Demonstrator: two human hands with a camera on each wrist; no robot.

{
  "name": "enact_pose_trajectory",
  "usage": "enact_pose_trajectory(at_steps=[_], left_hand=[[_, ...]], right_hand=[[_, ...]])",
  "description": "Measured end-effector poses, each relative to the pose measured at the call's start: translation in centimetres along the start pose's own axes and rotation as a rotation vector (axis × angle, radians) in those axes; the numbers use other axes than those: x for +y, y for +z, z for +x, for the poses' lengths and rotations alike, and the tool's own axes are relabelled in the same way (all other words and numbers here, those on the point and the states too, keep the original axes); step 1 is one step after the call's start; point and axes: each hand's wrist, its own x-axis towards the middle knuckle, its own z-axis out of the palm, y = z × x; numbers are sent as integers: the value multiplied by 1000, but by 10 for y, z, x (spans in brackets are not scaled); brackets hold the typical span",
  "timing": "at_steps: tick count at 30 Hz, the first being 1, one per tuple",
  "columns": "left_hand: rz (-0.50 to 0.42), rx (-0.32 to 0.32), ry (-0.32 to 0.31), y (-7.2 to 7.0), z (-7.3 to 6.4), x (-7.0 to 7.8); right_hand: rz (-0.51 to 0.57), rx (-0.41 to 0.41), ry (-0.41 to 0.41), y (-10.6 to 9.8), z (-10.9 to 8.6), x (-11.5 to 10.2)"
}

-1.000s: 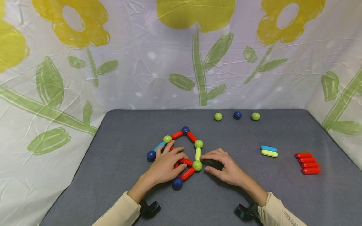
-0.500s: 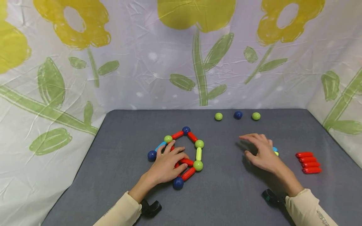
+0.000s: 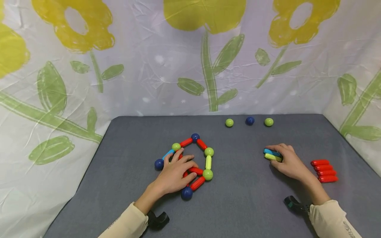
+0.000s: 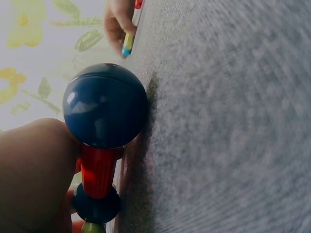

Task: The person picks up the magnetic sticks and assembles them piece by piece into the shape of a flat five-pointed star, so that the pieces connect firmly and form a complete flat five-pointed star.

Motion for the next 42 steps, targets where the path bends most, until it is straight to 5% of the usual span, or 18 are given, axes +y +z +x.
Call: enact_pose_trajectory(at_steps=[13,31,42], left_hand=[[-7,-5,10,2,-1,0],[-33,-12,28,0,0,-7],[-29,-7,49,-1,-2,-7]], right_hand=[[166,57,-72,57,42,-36],[152,265,-201,72,42,-40],[217,143,-328,76,36,-50]])
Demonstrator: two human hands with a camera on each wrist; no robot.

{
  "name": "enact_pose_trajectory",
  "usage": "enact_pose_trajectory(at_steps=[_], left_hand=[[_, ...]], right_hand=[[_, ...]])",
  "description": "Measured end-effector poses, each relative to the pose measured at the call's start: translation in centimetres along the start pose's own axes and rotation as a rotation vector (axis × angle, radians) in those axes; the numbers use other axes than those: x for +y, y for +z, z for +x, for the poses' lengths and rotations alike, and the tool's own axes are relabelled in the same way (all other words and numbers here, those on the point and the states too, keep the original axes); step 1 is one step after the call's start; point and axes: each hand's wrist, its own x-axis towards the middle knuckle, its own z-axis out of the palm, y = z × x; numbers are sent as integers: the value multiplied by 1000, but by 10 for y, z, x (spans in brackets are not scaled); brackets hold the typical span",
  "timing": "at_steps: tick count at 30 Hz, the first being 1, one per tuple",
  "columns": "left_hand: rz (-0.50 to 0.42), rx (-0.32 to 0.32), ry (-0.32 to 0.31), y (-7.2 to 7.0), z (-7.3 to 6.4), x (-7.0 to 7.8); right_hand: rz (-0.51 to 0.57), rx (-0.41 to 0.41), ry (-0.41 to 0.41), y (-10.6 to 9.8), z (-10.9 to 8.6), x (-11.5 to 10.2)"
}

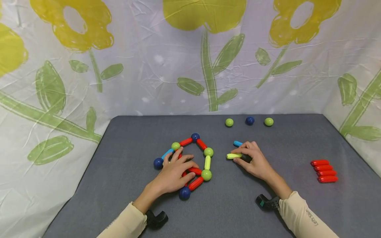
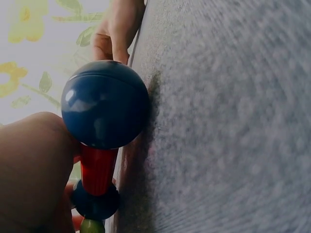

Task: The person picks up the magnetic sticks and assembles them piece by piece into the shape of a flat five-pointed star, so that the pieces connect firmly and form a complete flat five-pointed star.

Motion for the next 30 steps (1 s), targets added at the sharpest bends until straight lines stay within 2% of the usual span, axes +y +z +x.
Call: enact_pose_trajectory(at_steps=[6,11,16,23,25,27,30], left_hand=[[8,0,-1,-1,0,1],[12,-3,0,-1,0,1],[17,0,6,0,0,1],[25,2,16,1,1,0],[28,1,19,1,1,0],[29,-1,22,0,1,1],[25,-4,30,0,0,2]], right_hand=[[96,-100,-84,10,-1,-14],[164,-167,-110,19,-3,-28],[204,-213,-90,27,-4,-41],[231,-213,-31,30,-5,-47],[254,-192,-24,31,-5,-45],[272,-120,-9,31,-5,-44],[179,96,55,29,-2,-41]])
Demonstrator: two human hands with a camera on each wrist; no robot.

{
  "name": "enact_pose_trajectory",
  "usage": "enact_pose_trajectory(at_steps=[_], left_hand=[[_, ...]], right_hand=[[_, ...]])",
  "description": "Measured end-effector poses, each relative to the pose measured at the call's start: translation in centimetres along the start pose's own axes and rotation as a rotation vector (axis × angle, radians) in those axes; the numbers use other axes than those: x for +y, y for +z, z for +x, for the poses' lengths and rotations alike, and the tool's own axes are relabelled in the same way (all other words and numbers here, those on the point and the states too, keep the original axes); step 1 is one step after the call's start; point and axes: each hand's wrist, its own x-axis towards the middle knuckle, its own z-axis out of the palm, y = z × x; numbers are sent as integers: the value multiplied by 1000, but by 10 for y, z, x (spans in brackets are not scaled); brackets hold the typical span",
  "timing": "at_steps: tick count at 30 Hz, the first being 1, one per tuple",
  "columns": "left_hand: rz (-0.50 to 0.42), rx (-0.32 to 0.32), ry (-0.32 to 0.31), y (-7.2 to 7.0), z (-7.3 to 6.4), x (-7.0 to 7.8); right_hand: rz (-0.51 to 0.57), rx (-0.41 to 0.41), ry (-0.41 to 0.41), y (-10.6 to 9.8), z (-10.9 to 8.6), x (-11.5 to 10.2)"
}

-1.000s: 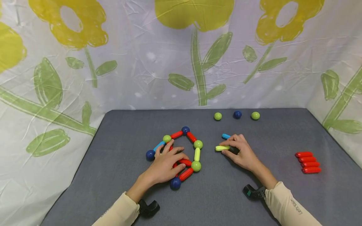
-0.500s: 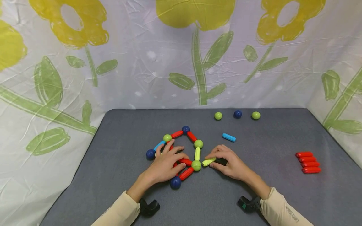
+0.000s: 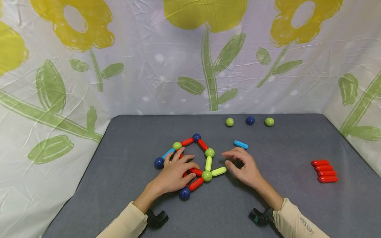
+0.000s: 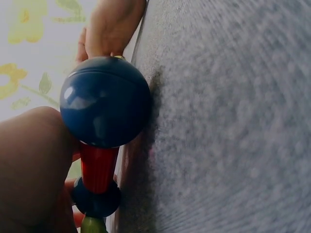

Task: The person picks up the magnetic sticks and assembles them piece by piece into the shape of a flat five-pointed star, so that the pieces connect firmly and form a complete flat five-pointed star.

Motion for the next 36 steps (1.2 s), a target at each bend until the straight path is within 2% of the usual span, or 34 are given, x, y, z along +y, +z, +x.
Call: enact_pose_trajectory(at_steps=[2,4,6,8,11,13,17,20,26,32,36], left_hand=[[-6,-5,6,0,0,1],[-9,-12,15,1,0,1],[-16,-19,23,1,1,1],[-18,-22,30,0,1,2],[-23,-21,36,0,2,2],[-21,-21,37,-1,2,2],[-21,-21,37,-1,2,3],[-24,-22,33,-1,2,3],[-21,-26,24,1,1,3],[-21,-29,18,1,1,3],[-14,-28,19,1,1,2]], right_hand=[[-117,161,65,-3,2,3],[-245,254,157,-6,4,9],[-332,259,240,-11,4,12],[-387,219,300,-14,5,15],[-443,150,347,-17,6,17],[-451,141,358,-18,7,17],[-431,176,335,-17,6,16],[-406,174,279,-15,5,15],[-317,85,169,-11,3,13],[-208,5,102,-7,3,10],[-167,-17,73,-5,3,8]])
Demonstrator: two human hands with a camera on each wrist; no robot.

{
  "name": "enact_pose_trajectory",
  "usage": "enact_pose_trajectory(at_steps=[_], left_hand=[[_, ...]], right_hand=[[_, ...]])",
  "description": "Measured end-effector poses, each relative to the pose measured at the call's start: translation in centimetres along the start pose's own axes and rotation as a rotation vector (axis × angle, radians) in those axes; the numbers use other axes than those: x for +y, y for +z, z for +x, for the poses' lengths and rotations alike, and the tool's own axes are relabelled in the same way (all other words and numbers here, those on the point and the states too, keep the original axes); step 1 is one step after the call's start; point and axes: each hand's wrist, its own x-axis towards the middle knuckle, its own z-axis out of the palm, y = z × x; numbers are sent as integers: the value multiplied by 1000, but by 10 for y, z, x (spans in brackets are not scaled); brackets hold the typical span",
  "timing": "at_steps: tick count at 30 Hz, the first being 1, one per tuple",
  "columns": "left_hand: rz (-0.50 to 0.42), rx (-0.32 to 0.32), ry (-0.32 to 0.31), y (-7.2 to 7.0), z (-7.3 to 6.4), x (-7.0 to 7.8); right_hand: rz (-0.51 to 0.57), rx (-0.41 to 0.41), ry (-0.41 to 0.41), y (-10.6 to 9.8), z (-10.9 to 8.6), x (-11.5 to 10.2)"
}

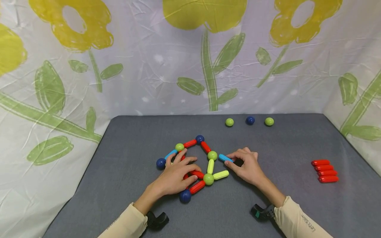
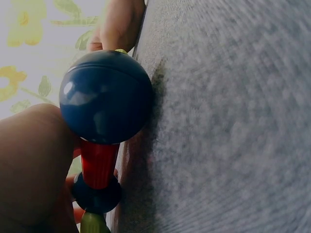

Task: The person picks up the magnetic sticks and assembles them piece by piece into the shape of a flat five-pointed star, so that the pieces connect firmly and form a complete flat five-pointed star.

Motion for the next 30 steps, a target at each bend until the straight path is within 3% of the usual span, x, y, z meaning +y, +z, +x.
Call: enact_pose_trajectory(at_steps=[18,26,30], left_hand=[[-3,-4,-1,0,0,0],[5,-5,5,0,0,1],[-2,-9,8,-1,0,-1]], right_hand=[[55,-42,1,4,-2,-5],[111,-107,17,1,-3,-8],[138,-139,-19,1,-3,-5]])
